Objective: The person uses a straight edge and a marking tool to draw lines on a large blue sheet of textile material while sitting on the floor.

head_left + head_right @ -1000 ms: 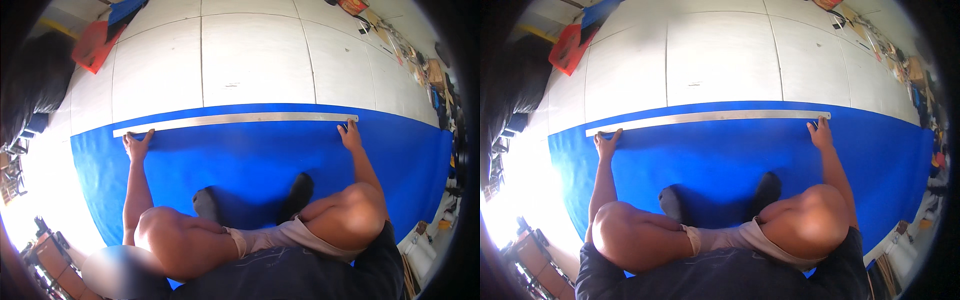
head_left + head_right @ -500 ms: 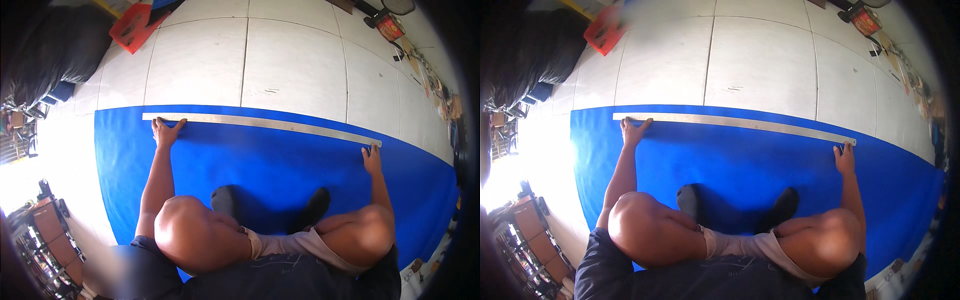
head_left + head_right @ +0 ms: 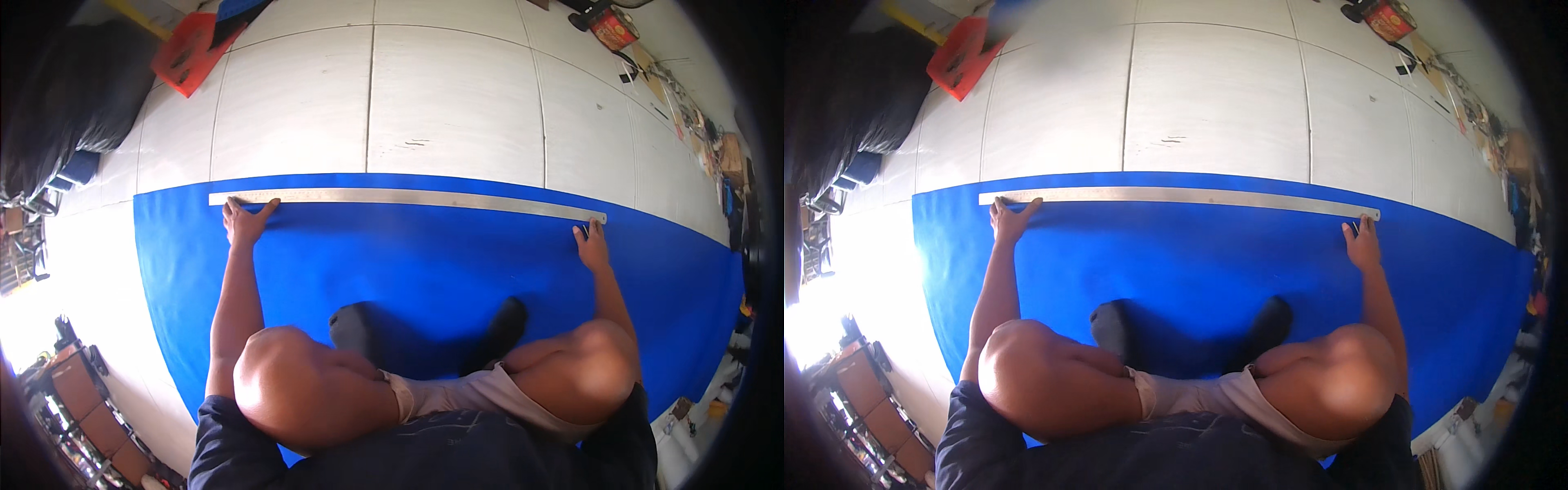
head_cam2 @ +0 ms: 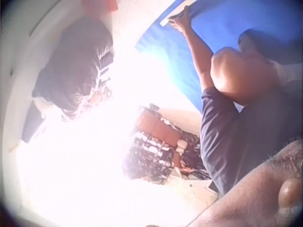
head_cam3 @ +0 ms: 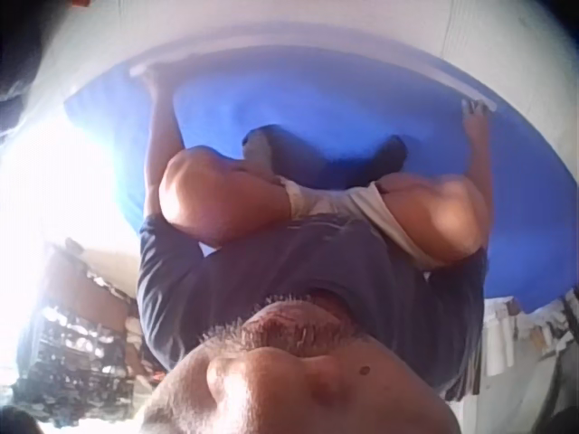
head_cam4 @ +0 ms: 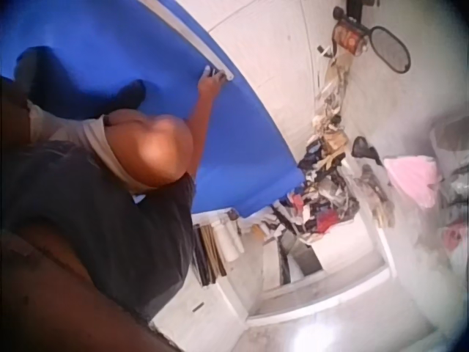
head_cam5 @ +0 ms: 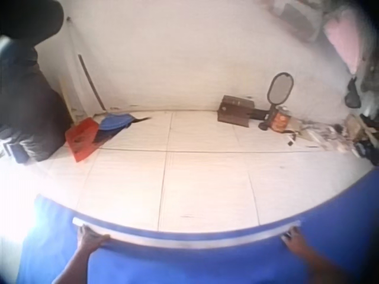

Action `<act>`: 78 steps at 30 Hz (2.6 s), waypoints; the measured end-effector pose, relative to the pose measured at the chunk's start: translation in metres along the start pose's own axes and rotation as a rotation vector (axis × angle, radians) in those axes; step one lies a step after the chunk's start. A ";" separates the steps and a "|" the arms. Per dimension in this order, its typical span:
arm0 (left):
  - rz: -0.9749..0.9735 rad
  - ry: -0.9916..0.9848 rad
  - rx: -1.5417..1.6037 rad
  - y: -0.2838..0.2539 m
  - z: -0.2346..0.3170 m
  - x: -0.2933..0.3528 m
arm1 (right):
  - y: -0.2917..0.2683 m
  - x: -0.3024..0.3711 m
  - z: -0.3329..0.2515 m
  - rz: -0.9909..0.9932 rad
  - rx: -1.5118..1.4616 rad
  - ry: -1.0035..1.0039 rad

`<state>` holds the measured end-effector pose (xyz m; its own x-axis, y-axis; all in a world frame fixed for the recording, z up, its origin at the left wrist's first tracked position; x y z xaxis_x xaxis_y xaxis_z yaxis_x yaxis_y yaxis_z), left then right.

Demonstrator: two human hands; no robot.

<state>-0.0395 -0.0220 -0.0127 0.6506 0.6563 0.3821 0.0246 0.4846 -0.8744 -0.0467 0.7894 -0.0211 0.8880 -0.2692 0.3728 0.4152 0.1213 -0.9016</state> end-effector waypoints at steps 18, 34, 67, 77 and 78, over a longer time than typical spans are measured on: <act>-0.007 0.113 -0.013 0.003 -0.019 -0.041 | 0.011 -0.002 0.013 0.086 -0.026 -0.007; 0.029 0.155 -0.028 0.007 -0.038 -0.060 | 0.004 0.004 -0.002 0.055 -0.042 0.046; 0.630 0.558 -0.104 0.027 -0.063 -0.065 | 0.010 0.000 0.004 0.003 -0.074 0.071; 0.099 0.214 -0.067 0.006 -0.052 -0.061 | 0.005 -0.006 -0.001 0.036 -0.135 0.039; -0.040 0.152 -0.031 0.013 -0.034 -0.052 | 0.009 -0.003 0.012 0.061 -0.115 0.050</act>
<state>-0.0465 -0.0693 -0.0544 0.7558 0.5409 0.3691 0.0746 0.4889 -0.8692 -0.0432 0.8021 -0.0273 0.8988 -0.3122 0.3076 0.3326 0.0289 -0.9426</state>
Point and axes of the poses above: each hand's wrist, its own x-axis away from the middle knuckle, its own y-axis out of the palm, z = x × y, the point moved 4 cm from there along -x, towards the middle knuckle, and after that the axes turned 14 degrees about x, right-handed, at the moved point
